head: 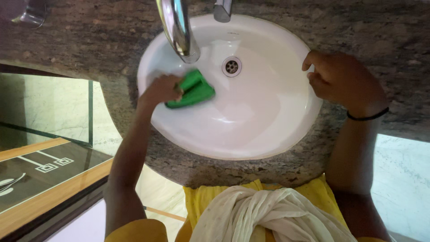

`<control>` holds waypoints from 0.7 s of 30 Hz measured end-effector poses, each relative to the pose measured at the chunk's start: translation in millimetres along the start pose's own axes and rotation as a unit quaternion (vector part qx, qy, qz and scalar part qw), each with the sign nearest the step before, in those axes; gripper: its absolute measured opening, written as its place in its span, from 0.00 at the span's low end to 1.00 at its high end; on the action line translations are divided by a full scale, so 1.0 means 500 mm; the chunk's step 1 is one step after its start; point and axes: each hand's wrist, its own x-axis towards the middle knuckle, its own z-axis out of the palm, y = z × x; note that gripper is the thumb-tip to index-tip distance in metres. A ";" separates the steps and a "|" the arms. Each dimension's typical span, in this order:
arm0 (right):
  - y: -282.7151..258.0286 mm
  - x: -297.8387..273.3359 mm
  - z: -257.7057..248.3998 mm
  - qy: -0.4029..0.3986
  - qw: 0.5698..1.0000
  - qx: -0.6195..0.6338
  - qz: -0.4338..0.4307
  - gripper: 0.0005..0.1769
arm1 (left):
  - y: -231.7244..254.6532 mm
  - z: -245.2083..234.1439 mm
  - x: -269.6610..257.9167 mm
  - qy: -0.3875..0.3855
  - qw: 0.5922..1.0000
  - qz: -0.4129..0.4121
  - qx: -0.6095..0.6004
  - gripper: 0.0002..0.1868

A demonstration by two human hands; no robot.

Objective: The person scrubs a white bathroom sink using a green sponge. They wipe the basin, faucet, and drain area repeatedly with circular and back-and-forth motions.

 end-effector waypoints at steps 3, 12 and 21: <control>0.001 0.000 -0.007 -0.015 1.000 -0.003 0.005 0.15 | -0.022 0.004 0.072 0.116 0.993 0.024 0.017 0.25; 0.002 0.004 0.003 -0.019 0.999 -0.023 0.031 0.15 | 0.288 0.170 0.174 0.041 0.962 0.260 -0.080 0.32; -0.003 0.004 0.004 0.000 0.999 -0.038 0.004 0.13 | 0.157 0.085 0.015 -0.277 0.940 0.181 -0.085 0.36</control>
